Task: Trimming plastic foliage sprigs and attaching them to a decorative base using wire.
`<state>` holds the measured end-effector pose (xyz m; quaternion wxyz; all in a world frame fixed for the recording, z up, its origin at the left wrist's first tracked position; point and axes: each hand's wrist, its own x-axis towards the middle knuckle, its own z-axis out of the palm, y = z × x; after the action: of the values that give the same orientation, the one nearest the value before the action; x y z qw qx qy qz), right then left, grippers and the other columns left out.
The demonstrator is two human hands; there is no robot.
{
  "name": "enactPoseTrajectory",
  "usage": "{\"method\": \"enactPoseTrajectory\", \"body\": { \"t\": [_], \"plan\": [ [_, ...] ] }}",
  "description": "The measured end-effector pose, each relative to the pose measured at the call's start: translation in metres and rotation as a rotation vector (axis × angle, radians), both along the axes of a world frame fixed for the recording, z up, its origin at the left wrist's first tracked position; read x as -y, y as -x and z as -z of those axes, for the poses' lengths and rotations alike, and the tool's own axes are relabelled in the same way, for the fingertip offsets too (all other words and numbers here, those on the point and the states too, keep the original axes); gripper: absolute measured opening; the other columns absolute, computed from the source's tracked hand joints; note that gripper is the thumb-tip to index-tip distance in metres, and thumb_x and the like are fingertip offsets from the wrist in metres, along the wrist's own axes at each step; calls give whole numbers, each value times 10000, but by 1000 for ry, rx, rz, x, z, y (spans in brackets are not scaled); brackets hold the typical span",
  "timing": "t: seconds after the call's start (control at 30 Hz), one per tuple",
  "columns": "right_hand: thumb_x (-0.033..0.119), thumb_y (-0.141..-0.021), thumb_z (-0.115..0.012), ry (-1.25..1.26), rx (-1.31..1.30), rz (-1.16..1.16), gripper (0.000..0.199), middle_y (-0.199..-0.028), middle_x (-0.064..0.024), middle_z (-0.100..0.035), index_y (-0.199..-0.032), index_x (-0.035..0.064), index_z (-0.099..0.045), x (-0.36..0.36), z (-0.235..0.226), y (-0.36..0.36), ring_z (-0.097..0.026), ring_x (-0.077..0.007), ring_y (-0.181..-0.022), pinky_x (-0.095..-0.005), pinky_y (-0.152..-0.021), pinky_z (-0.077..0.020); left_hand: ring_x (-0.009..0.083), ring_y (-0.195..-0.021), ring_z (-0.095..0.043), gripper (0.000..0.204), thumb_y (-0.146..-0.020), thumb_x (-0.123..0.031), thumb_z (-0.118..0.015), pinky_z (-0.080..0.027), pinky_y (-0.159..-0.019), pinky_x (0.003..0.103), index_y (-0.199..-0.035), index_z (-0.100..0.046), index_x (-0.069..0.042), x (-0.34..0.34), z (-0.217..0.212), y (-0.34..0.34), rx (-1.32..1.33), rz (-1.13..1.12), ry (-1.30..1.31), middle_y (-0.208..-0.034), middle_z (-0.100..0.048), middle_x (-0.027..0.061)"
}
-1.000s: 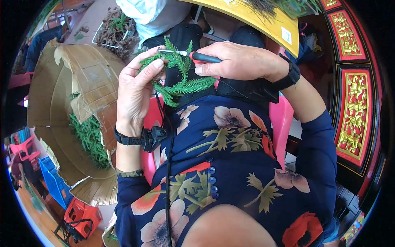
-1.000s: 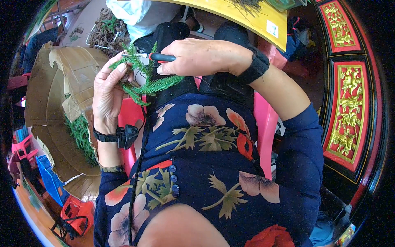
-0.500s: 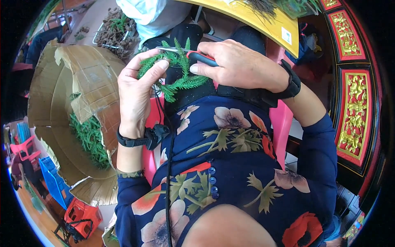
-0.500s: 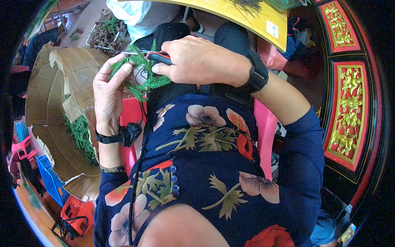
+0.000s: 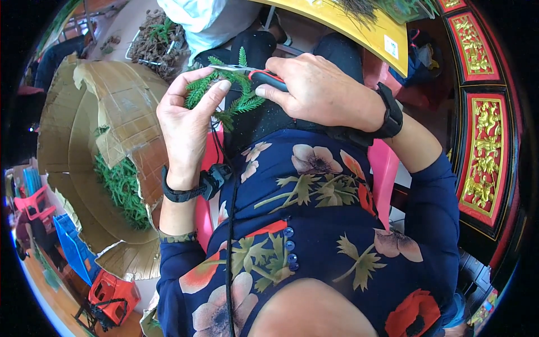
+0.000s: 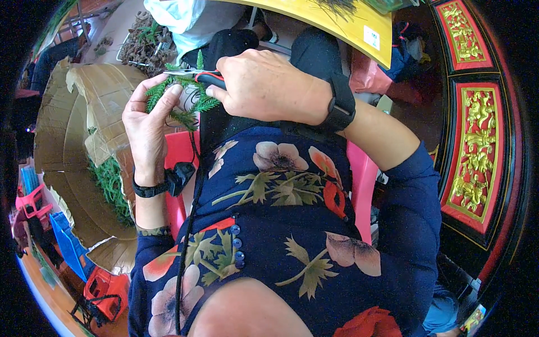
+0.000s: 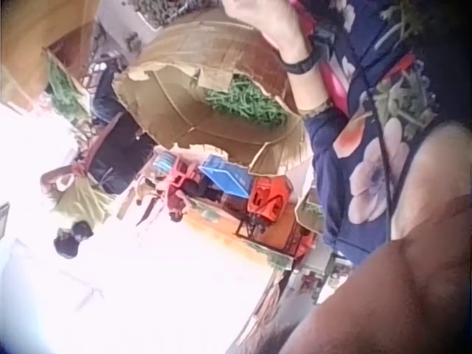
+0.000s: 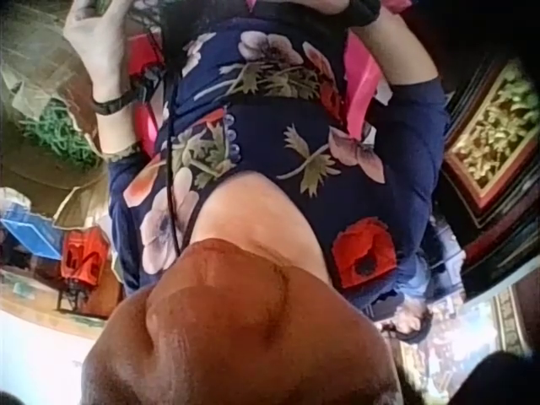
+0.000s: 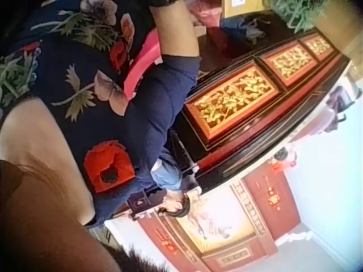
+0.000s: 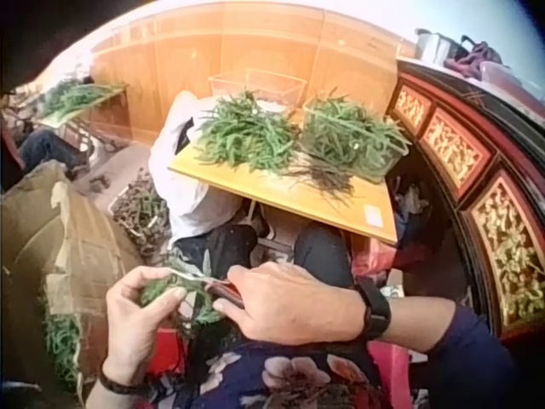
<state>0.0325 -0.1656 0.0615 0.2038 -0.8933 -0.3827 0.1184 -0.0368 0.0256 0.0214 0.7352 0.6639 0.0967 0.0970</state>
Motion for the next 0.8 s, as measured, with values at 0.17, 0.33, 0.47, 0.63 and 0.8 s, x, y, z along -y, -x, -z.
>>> {"method": "enactPoseTrajectory", "body": {
  "t": [0.17, 0.33, 0.47, 0.63, 0.8],
  "plan": [
    [292, -896, -548, 39, -34, 33, 313, -714, -231, -589, -892, -21, -569, -1, 0, 2, -596, -405, -725, -447, -643, -462, 66, -770, -589, 258, -788, -16, -714, -472, -694, 188, -1028, -624, 12, 0, 1, -2, 9, -6, -26, -895, -647, 40],
    [273, -890, -555, -38, -7, 8, 293, -707, -227, -585, -872, -19, -560, 4, 6, 0, -597, -405, -726, -448, -643, -461, 83, -744, -604, 262, -796, -20, -704, -488, -674, 209, -1042, -617, -4, -10, 4, -3, -150, 101, 275, -894, -653, 52],
    [269, -891, -554, -41, 58, -26, 286, -709, -222, -587, -868, -17, -549, 8, 8, -1, -600, -399, -732, -448, -646, -461, 97, -713, -608, 261, -813, -30, -685, -491, -644, 216, -1061, -606, -10, -13, 8, -6, -133, 213, 446, -897, -659, 58],
    [279, -892, -555, 17, 28, -18, 294, -712, -213, -592, -876, -14, -540, 7, 6, -2, -607, -384, -730, -439, -651, -459, 102, -726, -605, 259, -828, -29, -665, -487, -668, 219, -1076, -597, 1, -16, 12, -7, -124, 263, 507, -906, -663, 65],
    [302, -889, -563, -41, -190, -29, 315, -696, -203, -589, -888, -13, -547, 7, -4, -5, -610, -369, -691, -422, -624, -456, 109, -751, -601, 263, -833, -24, -653, -479, -714, 227, -1087, -591, 7, -17, 7, -6, -125, 276, 578, -936, -659, 76]
  ]
}}
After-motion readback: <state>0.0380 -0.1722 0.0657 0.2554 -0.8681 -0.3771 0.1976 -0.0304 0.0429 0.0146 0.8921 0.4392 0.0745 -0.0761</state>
